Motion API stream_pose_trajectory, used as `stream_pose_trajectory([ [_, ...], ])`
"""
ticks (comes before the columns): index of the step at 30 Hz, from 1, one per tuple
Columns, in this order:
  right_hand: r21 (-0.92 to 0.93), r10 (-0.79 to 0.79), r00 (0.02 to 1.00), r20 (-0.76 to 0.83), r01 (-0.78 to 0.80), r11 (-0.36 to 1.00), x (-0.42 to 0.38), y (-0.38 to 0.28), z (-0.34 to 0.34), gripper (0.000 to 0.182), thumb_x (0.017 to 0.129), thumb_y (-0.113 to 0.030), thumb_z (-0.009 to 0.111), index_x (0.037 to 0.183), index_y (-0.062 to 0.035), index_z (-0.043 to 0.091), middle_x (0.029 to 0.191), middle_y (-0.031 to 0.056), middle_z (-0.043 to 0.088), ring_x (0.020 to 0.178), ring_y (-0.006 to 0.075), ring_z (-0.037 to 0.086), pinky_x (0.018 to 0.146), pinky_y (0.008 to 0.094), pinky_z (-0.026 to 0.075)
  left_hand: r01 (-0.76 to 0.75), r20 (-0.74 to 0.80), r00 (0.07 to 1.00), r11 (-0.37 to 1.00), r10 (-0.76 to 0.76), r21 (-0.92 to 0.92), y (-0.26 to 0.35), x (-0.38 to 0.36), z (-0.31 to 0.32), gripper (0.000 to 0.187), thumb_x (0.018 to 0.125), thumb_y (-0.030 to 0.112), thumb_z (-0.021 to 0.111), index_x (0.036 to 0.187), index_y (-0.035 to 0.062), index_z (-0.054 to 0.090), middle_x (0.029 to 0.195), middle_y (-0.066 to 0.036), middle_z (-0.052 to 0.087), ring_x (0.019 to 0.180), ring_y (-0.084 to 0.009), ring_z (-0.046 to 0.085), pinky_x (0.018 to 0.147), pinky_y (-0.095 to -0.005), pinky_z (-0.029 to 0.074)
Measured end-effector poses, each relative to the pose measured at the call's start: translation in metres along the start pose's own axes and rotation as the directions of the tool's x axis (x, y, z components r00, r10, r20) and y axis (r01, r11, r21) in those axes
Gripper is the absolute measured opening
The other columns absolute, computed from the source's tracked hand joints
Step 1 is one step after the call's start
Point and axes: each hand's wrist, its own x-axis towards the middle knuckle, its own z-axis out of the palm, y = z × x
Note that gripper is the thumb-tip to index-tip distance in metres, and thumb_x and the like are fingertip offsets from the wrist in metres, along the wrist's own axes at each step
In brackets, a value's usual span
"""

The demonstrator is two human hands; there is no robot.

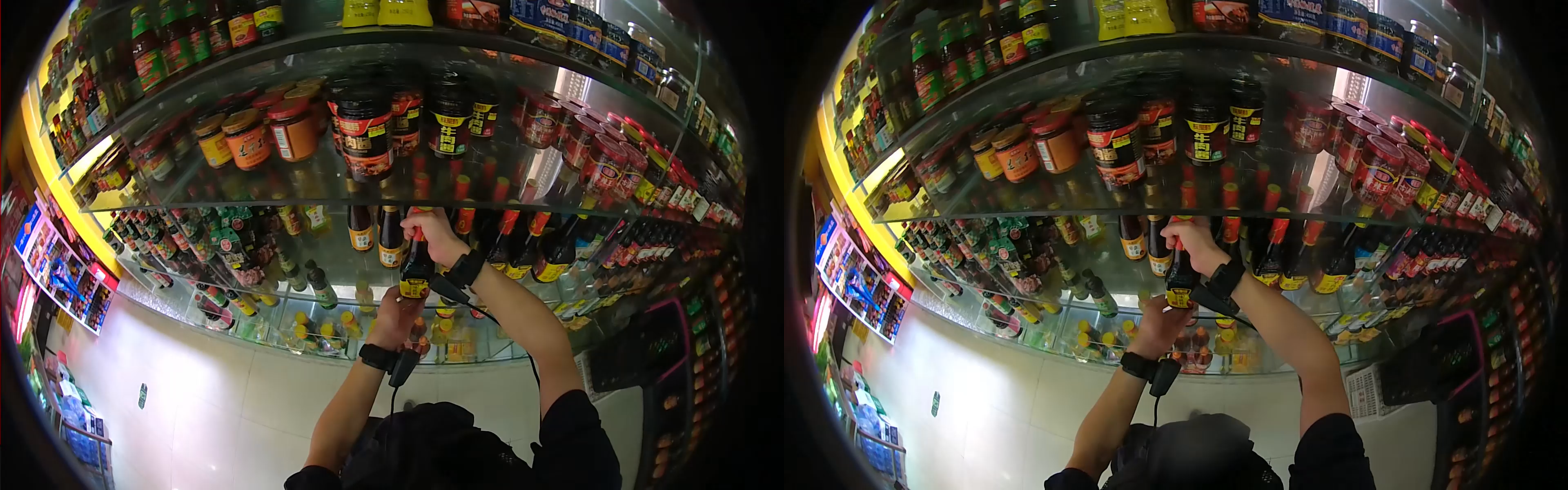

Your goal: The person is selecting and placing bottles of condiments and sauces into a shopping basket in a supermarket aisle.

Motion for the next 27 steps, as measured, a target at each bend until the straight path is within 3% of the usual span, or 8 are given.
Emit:
stream_pose_trajectory([
  [5,-0.038,0.002,1.0,-0.022,-0.003,0.999,0.008,0.005,-0.004,0.01,0.064,-0.001,0.056,0.057,-0.0028,0.049,0.052,0.004,0.049,0.045,0.0121,0.046,0.043,0.0237,0.033,0.006,0.009,1.0,0.992,-0.007,0.124,0.01,0.003,0.004,0.03,0.088,0.022,0.032,0.105,-0.0003,0.044,0.098,-0.013,0.054,0.092,-0.0232,0.052,0.083,-0.033,0.042],
  [14,-0.098,0.021,0.993,-0.117,-0.033,0.995,0.029,0.005,0.0,0.009,0.066,-0.004,0.059,0.059,-0.0039,0.053,0.052,0.0033,0.05,0.047,0.0113,0.048,0.046,0.0227,0.033,0.097,-0.003,0.995,0.983,-0.097,0.158,0.033,0.032,-0.006,0.032,0.089,0.027,0.033,0.107,0.0026,0.044,0.101,-0.014,0.052,0.092,-0.0241,0.052,0.081,-0.0336,0.043],
  [21,-0.14,-0.064,0.992,-0.105,0.049,0.989,0.036,0.016,0.0,0.013,0.066,-0.004,0.056,0.056,-0.0052,0.049,0.051,0.0031,0.049,0.047,0.0115,0.047,0.045,0.0233,0.032,0.105,-0.029,0.994,0.978,-0.101,0.181,0.036,0.042,-0.021,0.038,0.09,0.035,0.035,0.109,0.0032,0.043,0.101,-0.015,0.052,0.09,-0.0251,0.052,0.081,-0.0355,0.043],
  [24,-0.153,-0.073,0.992,-0.103,0.057,0.987,0.04,0.024,-0.002,0.013,0.066,-0.004,0.056,0.056,-0.0051,0.048,0.051,0.0033,0.048,0.047,0.0118,0.047,0.046,0.024,0.033,0.149,0.001,0.989,0.977,-0.151,0.153,0.034,0.045,-0.024,0.039,0.089,0.038,0.036,0.112,0.0065,0.041,0.106,-0.016,0.049,0.092,-0.0259,0.05,0.082,-0.0355,0.042],
  [27,-0.164,-0.092,0.992,-0.086,0.077,0.983,0.042,0.028,-0.012,0.013,0.066,-0.004,0.057,0.057,-0.0043,0.048,0.052,0.0035,0.048,0.047,0.0121,0.047,0.047,0.0244,0.034,0.228,-0.081,0.972,0.964,-0.219,0.135,0.032,0.049,-0.021,0.04,0.088,0.04,0.036,0.116,0.0111,0.037,0.111,-0.017,0.045,0.097,-0.0271,0.047,0.084,-0.0355,0.04],
])
